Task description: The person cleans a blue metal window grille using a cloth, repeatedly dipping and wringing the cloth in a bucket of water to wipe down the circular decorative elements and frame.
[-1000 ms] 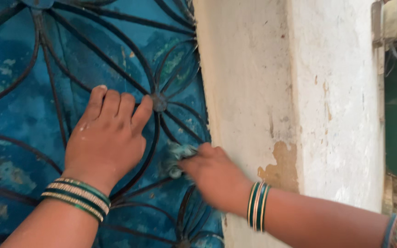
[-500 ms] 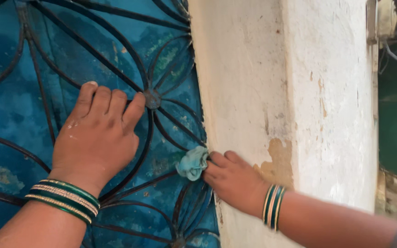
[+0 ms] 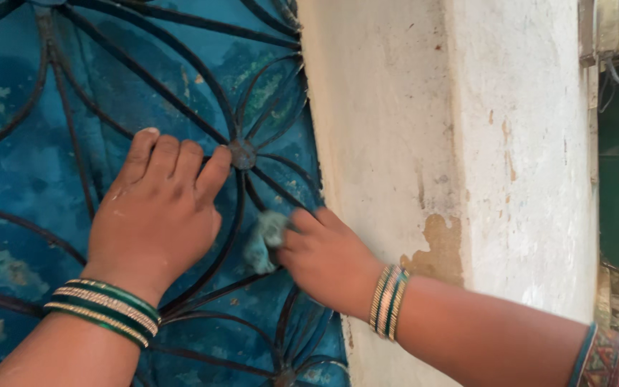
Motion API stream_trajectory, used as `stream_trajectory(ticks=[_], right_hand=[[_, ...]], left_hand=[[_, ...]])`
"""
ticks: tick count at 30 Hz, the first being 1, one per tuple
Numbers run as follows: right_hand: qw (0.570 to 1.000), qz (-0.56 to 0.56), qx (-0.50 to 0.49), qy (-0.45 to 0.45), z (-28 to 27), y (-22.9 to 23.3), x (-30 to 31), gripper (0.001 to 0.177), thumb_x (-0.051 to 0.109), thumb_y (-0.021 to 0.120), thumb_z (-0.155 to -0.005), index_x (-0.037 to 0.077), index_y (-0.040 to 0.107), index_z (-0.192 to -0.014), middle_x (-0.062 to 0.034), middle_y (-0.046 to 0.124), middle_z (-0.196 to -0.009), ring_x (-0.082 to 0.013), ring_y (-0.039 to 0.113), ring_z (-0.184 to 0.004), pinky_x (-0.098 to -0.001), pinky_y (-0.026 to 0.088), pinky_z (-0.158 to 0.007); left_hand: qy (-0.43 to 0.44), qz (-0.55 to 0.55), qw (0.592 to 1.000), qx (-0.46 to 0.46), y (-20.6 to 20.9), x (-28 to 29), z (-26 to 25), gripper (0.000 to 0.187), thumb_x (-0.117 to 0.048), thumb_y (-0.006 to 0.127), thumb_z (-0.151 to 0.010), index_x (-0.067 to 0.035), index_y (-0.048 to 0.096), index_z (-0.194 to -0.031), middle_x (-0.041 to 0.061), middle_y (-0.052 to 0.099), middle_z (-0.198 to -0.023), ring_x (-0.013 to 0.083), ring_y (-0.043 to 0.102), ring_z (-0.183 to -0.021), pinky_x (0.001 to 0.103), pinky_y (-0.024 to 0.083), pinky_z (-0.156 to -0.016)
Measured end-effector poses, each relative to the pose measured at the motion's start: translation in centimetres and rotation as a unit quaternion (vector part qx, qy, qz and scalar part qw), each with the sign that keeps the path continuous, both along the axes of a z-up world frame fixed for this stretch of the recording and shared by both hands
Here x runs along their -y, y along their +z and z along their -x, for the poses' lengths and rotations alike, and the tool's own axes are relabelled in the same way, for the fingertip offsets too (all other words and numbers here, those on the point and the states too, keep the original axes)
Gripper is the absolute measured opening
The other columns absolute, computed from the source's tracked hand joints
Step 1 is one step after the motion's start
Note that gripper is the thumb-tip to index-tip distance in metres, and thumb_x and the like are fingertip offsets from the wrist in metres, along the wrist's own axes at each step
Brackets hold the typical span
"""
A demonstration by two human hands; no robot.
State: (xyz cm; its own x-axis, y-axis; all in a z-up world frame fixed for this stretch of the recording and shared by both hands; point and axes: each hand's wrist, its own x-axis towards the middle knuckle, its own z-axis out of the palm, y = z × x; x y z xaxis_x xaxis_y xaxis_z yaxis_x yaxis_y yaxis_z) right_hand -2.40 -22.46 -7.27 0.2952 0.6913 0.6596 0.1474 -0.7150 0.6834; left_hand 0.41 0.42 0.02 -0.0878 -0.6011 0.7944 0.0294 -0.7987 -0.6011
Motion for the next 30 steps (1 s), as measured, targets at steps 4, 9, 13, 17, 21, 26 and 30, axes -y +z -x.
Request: stream_trajectory(ticks=[4, 9, 13, 17, 21, 26, 30], right_hand=[[0.995, -0.092, -0.044, -0.021, -0.1, -2.4, 0.4, 0.016, 0.01, 0.061, -0.079, 0.009, 0.073, -0.089, -0.0045, 0.065, -0.094, -0.0294, 0.055, -0.1, -0.0417, 0.045, -0.083], [0.956, -0.246, -0.155, 0.041, 0.5, -2.3, -3.9, 0.043, 0.0, 0.063, -0.068, 0.009, 0.07, -0.109, -0.009, 0.067, -0.084, -0.034, 0.056, -0.091, -0.0428, 0.046, -0.084], [0.94, -0.25, -0.111, 0.205, 1.7, -4.6, -10.1, 0.053, -0.001, 0.064, -0.066, 0.004, 0.059, -0.119, -0.0126, 0.065, -0.09, -0.0368, 0.055, -0.095, -0.0433, 0.046, -0.087], [0.938, -0.246, -0.081, 0.23, 1.2, -5.2, -8.0, 0.049, 0.001, 0.063, -0.077, 0.007, 0.063, -0.126, -0.0102, 0.066, -0.093, -0.0332, 0.056, -0.096, -0.0436, 0.045, -0.086], [0.95, -0.29, -0.105, -0.036, -0.3, -3.3, -0.5, 0.038, 0.01, 0.064, -0.084, 0.012, 0.071, -0.121, -0.014, 0.068, -0.092, -0.0338, 0.057, -0.092, -0.0468, 0.046, -0.079], [0.943, -0.317, -0.08, 0.058, -1.2, -4.7, -1.6, 0.054, -0.005, 0.062, -0.063, 0.006, 0.071, -0.116, -0.0143, 0.071, -0.094, -0.0391, 0.056, -0.099, -0.047, 0.05, -0.08], [0.913, -0.34, -0.148, 0.172, 0.0, -6.1, -7.5, 0.06, -0.005, 0.065, -0.06, 0.005, 0.07, -0.119, -0.0188, 0.064, -0.097, -0.0395, 0.055, -0.1, -0.0425, 0.05, -0.086]], left_hand=[[-0.019, 0.004, 1.0, 0.0, -0.3, 0.0, -0.1, 0.053, -0.019, 0.055, -0.086, -0.014, 0.06, -0.138, 0.006, 0.064, -0.108, 0.0259, 0.057, -0.115, 0.042, 0.031, -0.121], [0.001, 0.007, 1.0, 0.014, -0.3, 0.2, -0.4, 0.053, -0.019, 0.055, -0.086, -0.014, 0.06, -0.139, 0.008, 0.065, -0.109, 0.0271, 0.057, -0.114, 0.044, 0.03, -0.119], [-0.023, 0.01, 1.0, -0.004, -0.4, 0.1, -0.6, 0.053, -0.02, 0.055, -0.086, -0.014, 0.059, -0.138, 0.009, 0.065, -0.111, 0.0287, 0.057, -0.115, 0.045, 0.029, -0.119], [-0.014, 0.015, 1.0, 0.017, -0.4, 0.1, -0.9, 0.054, -0.019, 0.054, -0.087, -0.015, 0.059, -0.14, 0.008, 0.065, -0.114, 0.0268, 0.057, -0.117, 0.044, 0.029, -0.121], [-0.021, 0.011, 1.0, 0.021, -0.5, -0.2, -1.2, 0.055, -0.02, 0.053, -0.088, -0.016, 0.059, -0.143, 0.008, 0.066, -0.116, 0.0274, 0.056, -0.119, 0.043, 0.028, -0.121], [-0.001, 0.007, 1.0, 0.017, -0.9, 0.2, -1.4, 0.049, -0.02, 0.054, -0.093, -0.018, 0.06, -0.142, 0.008, 0.066, -0.112, 0.0275, 0.056, -0.117, 0.043, 0.029, -0.121], [-0.008, 0.004, 0.998, 0.062, -0.7, -0.2, -1.1, 0.052, -0.02, 0.054, -0.093, -0.016, 0.061, -0.144, 0.007, 0.066, -0.115, 0.0263, 0.057, -0.117, 0.042, 0.031, -0.123]])
